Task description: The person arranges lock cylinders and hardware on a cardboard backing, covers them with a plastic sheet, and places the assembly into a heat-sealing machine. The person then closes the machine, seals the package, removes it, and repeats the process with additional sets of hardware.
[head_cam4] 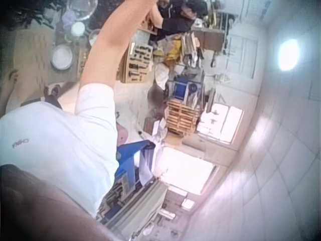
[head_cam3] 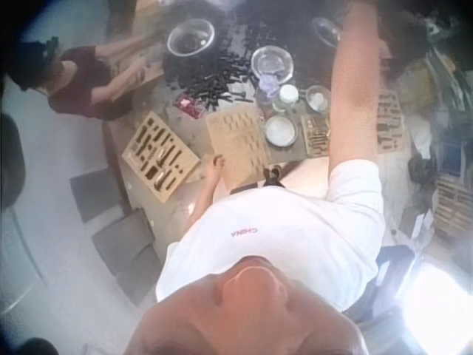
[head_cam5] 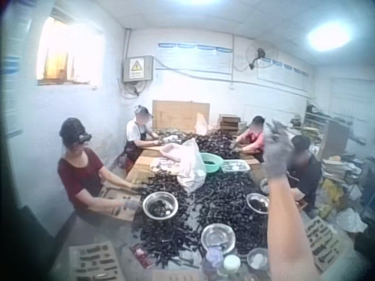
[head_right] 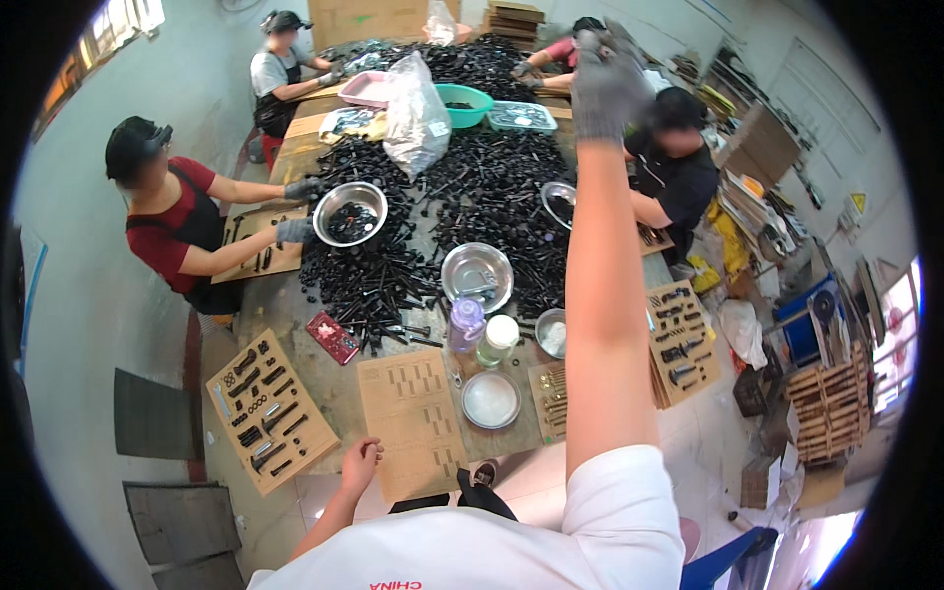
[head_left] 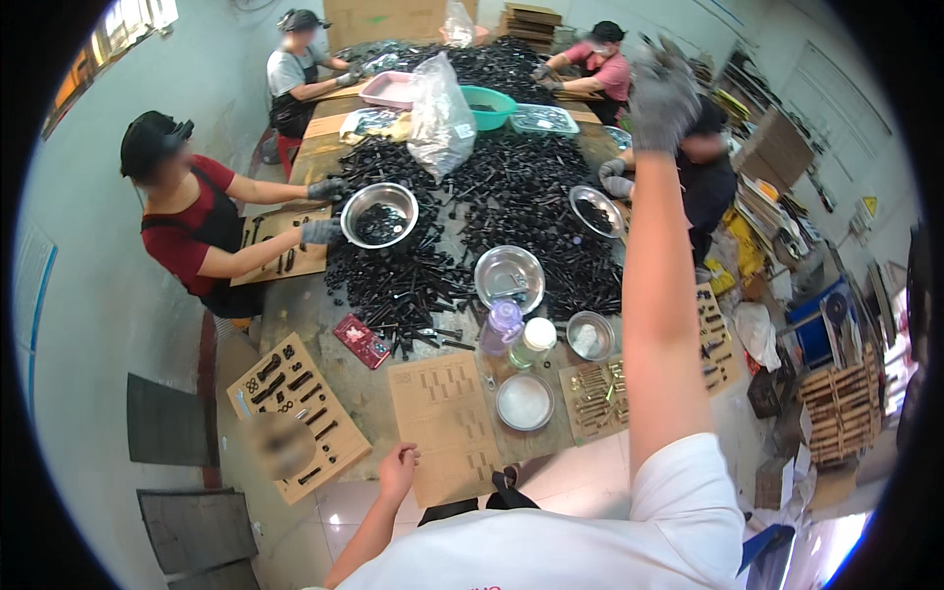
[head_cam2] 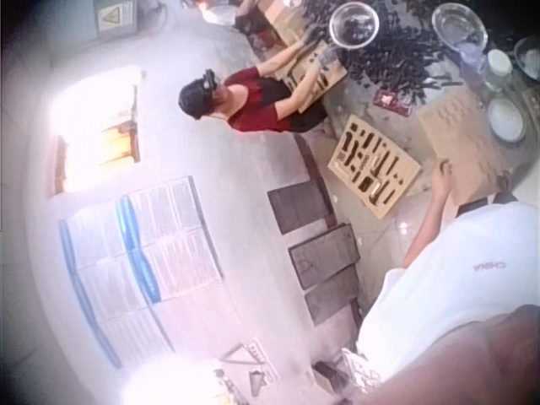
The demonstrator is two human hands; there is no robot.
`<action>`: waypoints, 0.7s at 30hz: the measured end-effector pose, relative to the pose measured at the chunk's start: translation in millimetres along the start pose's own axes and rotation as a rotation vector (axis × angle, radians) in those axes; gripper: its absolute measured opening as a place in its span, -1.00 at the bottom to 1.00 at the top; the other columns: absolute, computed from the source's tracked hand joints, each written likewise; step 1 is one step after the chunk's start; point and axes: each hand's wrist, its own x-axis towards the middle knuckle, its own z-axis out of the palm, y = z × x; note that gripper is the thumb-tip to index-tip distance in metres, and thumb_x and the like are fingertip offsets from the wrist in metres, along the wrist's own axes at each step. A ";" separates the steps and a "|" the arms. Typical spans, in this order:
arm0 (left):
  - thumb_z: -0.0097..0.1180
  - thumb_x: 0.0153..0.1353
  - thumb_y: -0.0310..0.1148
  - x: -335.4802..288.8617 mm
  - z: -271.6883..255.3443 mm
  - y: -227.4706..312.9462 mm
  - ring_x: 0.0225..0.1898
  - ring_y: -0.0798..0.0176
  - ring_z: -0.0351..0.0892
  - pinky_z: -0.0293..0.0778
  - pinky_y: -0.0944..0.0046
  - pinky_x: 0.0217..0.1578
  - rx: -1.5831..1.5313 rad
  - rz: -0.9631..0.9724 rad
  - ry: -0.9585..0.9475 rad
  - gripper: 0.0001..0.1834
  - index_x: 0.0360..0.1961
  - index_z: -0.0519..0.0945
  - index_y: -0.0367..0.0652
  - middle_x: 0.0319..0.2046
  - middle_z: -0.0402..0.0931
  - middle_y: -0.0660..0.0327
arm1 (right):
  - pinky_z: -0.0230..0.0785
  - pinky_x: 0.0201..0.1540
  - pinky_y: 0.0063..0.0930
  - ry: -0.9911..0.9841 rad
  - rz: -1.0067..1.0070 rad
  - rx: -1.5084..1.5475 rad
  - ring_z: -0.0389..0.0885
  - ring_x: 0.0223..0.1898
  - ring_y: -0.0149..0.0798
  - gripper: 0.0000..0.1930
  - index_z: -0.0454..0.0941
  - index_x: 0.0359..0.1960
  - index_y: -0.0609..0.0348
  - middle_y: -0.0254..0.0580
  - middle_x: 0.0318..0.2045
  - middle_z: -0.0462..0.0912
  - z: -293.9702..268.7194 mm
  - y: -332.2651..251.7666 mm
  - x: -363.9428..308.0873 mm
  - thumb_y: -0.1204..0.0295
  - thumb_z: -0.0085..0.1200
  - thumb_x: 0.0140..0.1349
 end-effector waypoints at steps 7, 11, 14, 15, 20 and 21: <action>-0.02 0.42 -0.42 -2.7 -3.9 -21.2 -0.25 0.22 0.75 0.63 0.23 -0.16 -0.045 -0.130 0.158 -0.73 -0.02 0.64 -0.33 -0.26 0.74 0.02 | 0.57 -0.10 -0.22 -0.248 -0.146 0.106 0.76 -0.21 -0.03 -0.77 0.72 -0.10 0.08 0.03 -0.20 0.75 53.7 25.4 -102.3 0.25 0.20 0.36; 0.03 0.41 -0.39 32.9 7.5 0.4 -0.23 0.21 0.76 0.64 0.24 -0.15 -0.086 -0.019 0.073 -0.72 -0.01 0.64 -0.34 -0.25 0.74 0.04 | 0.56 0.02 -0.25 -0.626 0.396 0.191 0.76 -0.13 -0.06 -0.80 0.72 -0.08 0.13 -0.06 -0.17 0.78 -31.5 47.5 -197.9 0.34 0.21 0.36; 0.05 0.43 -0.36 86.4 -0.7 45.2 -0.29 0.25 0.71 0.59 0.22 -0.19 0.120 0.137 0.135 -0.72 -0.02 0.63 -0.36 -0.35 0.71 0.09 | 0.58 -0.03 -0.40 -0.660 0.533 0.103 0.75 -0.18 -0.28 -0.78 0.73 -0.05 0.18 -0.16 -0.17 0.80 -111.2 76.5 -246.1 0.42 0.25 0.32; 0.06 0.43 -0.34 109.6 -7.4 65.2 -0.29 0.24 0.70 0.58 0.20 -0.18 0.191 0.173 0.146 -0.73 -0.05 0.63 -0.33 -0.36 0.70 0.10 | 0.56 0.01 -0.43 -0.713 0.616 0.048 0.72 -0.13 -0.36 -0.77 0.73 -0.03 0.20 -0.19 -0.15 0.80 -147.6 88.4 -258.0 0.44 0.24 0.32; 0.12 0.37 -0.37 273.8 -46.7 183.6 -0.24 0.06 0.73 0.57 0.14 -0.17 0.130 0.460 0.235 -0.82 -0.16 0.66 -0.26 -0.29 0.70 0.01 | 0.54 -0.01 -0.41 -0.721 0.801 -0.209 0.68 -0.15 -0.28 -0.71 0.65 0.05 0.30 -0.12 -0.11 0.75 -317.4 141.7 -332.5 0.37 0.13 0.43; 0.12 0.36 -0.39 309.8 -48.7 203.5 -0.22 0.00 0.73 0.57 0.11 -0.18 0.206 0.629 0.372 -0.83 -0.17 0.68 -0.22 -0.31 0.70 -0.01 | 0.54 -0.08 -0.45 -0.735 0.953 -0.282 0.66 -0.20 -0.32 -0.72 0.65 0.04 0.29 -0.18 -0.15 0.73 -356.2 144.8 -346.2 0.36 0.13 0.42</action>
